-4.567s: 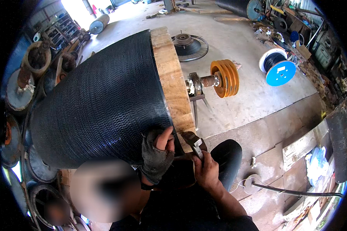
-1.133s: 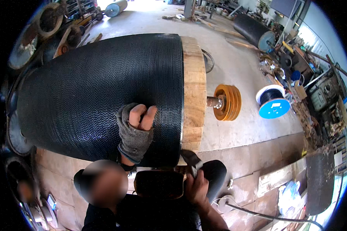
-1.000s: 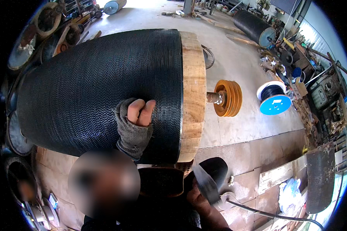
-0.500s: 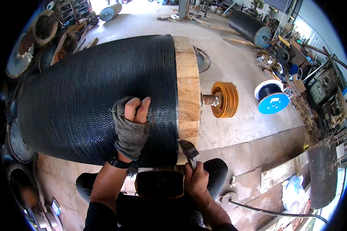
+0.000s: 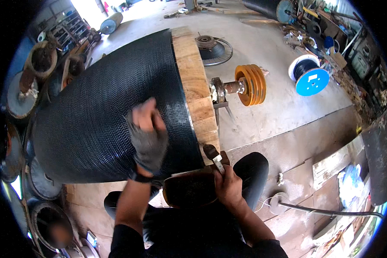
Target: The person uses a hammer to repeatedly strike a wooden band attached to a large cylindrical object, likely shaping or securing the band. The person remains seated on the floor throughout the task.
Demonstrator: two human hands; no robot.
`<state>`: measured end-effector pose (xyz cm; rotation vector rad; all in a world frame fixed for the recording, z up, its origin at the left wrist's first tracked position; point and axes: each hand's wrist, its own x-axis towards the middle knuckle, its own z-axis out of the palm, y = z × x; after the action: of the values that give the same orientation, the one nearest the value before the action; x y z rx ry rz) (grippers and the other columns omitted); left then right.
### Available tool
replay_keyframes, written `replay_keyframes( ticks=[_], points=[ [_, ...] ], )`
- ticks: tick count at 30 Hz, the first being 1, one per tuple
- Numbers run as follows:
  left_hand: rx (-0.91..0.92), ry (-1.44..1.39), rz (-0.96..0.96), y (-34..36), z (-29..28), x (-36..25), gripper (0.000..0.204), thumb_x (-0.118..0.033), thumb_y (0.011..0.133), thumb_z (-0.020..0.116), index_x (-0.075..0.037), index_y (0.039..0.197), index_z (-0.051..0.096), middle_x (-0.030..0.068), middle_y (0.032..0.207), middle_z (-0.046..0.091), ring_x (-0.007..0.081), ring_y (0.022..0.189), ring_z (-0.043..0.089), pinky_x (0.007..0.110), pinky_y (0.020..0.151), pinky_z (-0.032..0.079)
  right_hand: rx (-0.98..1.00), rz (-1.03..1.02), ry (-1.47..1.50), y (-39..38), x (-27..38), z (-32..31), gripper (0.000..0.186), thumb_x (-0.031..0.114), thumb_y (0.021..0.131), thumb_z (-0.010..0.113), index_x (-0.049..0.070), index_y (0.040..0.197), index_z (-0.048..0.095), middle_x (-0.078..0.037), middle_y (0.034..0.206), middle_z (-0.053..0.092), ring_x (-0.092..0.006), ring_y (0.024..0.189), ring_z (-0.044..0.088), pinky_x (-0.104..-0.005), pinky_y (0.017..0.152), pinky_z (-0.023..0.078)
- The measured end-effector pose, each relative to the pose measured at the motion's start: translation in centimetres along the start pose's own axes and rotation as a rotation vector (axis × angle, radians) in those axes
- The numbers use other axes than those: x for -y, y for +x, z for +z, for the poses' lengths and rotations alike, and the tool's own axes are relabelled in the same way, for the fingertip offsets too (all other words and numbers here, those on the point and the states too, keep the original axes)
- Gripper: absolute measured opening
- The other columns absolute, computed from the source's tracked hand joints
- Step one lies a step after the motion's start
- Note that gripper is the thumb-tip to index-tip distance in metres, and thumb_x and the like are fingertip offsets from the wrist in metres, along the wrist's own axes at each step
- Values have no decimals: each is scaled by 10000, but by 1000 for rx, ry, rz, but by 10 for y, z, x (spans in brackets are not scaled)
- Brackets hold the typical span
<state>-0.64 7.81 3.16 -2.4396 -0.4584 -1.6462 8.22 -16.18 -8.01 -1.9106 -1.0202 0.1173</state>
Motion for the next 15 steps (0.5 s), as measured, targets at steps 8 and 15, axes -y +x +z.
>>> replay_keyframes(
  ticks=[8, 15],
  points=[
    [217, -336, -179, -69, -6, -76, 551, 66, 770, 681, -15, 1297, 543, 105, 935, 650, 264, 830, 621, 408, 810, 495, 23, 64, 97, 0, -2, -9, 179, 109, 933, 627, -6, 1036, 536, -253, 795, 625, -450, 706, 635, -463, 579, 503],
    [387, -284, -249, -55, -9, -75, 586, 33, 761, 686, -21, 1320, 519, 83, 904, 645, 236, 847, 613, 403, 796, 484, 18, 33, 100, 2, -3, -11, 201, 133, 942, 632, 0, 1056, 534, -244, 792, 630, -431, 695, 644, -451, 584, 508]
  ],
)
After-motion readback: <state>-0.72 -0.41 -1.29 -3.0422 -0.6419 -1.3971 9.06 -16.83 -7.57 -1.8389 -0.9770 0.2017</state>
